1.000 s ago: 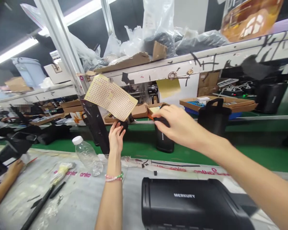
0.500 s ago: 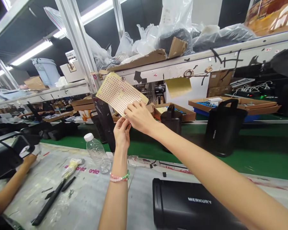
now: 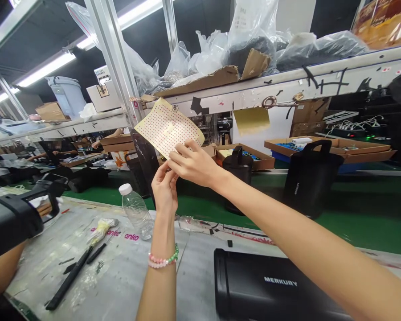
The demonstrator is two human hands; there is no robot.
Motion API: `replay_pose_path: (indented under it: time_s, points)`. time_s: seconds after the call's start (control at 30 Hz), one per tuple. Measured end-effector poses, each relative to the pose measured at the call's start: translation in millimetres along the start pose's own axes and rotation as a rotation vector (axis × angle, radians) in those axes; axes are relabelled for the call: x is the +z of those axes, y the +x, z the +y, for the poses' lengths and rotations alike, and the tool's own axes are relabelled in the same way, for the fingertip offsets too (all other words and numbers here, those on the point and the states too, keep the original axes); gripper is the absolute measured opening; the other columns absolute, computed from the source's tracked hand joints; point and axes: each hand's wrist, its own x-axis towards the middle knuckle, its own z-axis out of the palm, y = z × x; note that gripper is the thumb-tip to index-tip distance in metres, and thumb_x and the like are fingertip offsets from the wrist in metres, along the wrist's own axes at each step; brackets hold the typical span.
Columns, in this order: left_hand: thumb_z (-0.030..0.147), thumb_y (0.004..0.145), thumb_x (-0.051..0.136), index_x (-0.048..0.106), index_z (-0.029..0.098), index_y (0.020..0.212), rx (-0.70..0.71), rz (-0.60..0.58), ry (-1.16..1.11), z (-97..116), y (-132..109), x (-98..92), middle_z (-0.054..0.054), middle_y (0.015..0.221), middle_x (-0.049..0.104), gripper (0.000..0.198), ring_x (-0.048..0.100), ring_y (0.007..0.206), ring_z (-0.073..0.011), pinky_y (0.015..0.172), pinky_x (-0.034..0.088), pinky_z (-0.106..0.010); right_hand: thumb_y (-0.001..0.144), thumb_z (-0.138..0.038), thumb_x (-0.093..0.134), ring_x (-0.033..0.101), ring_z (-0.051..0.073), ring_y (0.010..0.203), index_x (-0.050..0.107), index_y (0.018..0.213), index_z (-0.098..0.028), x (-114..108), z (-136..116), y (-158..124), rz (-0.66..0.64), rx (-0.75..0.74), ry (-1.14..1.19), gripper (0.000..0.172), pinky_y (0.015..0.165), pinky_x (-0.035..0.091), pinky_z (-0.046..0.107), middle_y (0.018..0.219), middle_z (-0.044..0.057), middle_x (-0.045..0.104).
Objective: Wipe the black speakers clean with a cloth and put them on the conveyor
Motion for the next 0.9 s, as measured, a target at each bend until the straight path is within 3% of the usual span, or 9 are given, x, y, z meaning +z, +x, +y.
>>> replay_pose_path:
  time_s: [0.3,0.43,0.5,0.6,0.63,0.7,0.73,0.8,0.9]
  points:
    - [0.015,0.054,0.072,0.074,0.019,0.078,-0.029,-0.016,0.017,7,-5,3.4,0.003,0.076,0.066,0.025,0.058,0.070,-0.0079,0.070,0.046,-0.020,0.099,-0.008,0.030,0.052,0.022,0.089,0.063,0.090,-0.014,-8,6,7,-0.165,-0.056,0.024,0.035,0.077,0.041,0.039,0.083,0.006,0.061]
    - [0.012,0.053,0.070,0.073,0.020,0.077,-0.058,-0.025,0.040,11,-6,7.4,0.002,0.081,0.066,0.025,0.058,0.071,-0.0077,0.068,0.047,-0.018,0.096,-0.007,0.032,0.053,0.024,0.093,0.061,0.091,-0.012,-17,9,15,-0.318,0.090,0.183,0.031,0.080,0.042,0.041,0.091,0.009,0.062]
    - [0.014,0.057,0.069,0.073,0.022,0.085,-0.076,-0.026,0.079,9,-12,5.2,0.000,0.093,0.066,0.029,0.060,0.077,-0.0096,0.069,0.050,-0.020,0.093,-0.009,0.040,0.053,0.024,0.092,0.060,0.088,-0.011,-30,10,13,-0.379,0.295,0.321,0.021,0.081,0.041,0.040,0.092,0.011,0.062]
    - [0.026,0.069,0.069,0.070,0.026,0.102,-0.187,-0.112,0.235,-4,-38,-6.8,-0.003,0.107,0.064,0.033,0.063,0.082,-0.0139,0.071,0.055,-0.028,0.088,-0.013,0.052,0.053,0.017,0.081,0.058,0.081,-0.013,-68,6,-9,-0.349,0.752,0.684,0.009,0.076,0.041,0.033,0.084,0.005,0.061]
    - [0.033,0.074,0.067,0.069,0.027,0.105,-0.243,-0.208,0.347,-10,-51,-12.3,-0.004,0.110,0.065,0.032,0.064,0.085,-0.0161,0.073,0.055,-0.031,0.087,-0.015,0.055,0.053,0.015,0.075,0.057,0.079,-0.014,-84,1,-21,-0.333,0.917,0.833,0.008,0.072,0.041,0.030,0.080,0.002,0.060]
    - [0.045,0.085,0.056,0.070,0.025,0.104,-0.338,-0.532,0.658,-23,-84,-23.0,-0.007,0.114,0.067,0.031,0.063,0.099,-0.0208,0.084,0.053,-0.036,0.085,-0.022,0.057,0.052,0.012,0.067,0.059,0.077,-0.017,-119,-14,-52,-0.384,1.237,1.084,0.010,0.064,0.041,0.026,0.073,-0.002,0.059]
    - [0.044,0.085,0.058,0.072,0.024,0.102,-0.374,-0.632,0.724,-28,-101,-27.4,-0.007,0.114,0.068,0.029,0.062,0.105,-0.0232,0.091,0.050,-0.038,0.084,-0.025,0.058,0.053,0.012,0.067,0.059,0.076,-0.018,-135,-24,-68,-0.452,1.382,1.138,0.012,0.063,0.041,0.026,0.072,-0.002,0.060]
    - [0.041,0.086,0.060,0.074,0.024,0.094,-0.431,-0.733,0.787,-32,-133,-33.6,-0.006,0.105,0.071,0.023,0.063,0.105,-0.0245,0.096,0.046,-0.040,0.083,-0.031,0.060,0.057,0.014,0.078,0.061,0.074,-0.020,-165,-48,-101,-0.542,1.567,1.133,0.015,0.073,0.044,0.027,0.080,-0.001,0.062]
    - [0.038,0.092,0.053,0.073,0.023,0.093,-0.442,-0.713,0.855,-24,-167,-37.7,-0.005,0.100,0.070,0.025,0.063,0.101,-0.0225,0.094,0.045,-0.038,0.082,-0.041,0.061,0.057,0.019,0.098,0.064,0.070,-0.022,-204,-89,-132,-0.541,1.772,0.973,0.023,0.089,0.042,0.031,0.098,0.003,0.062]
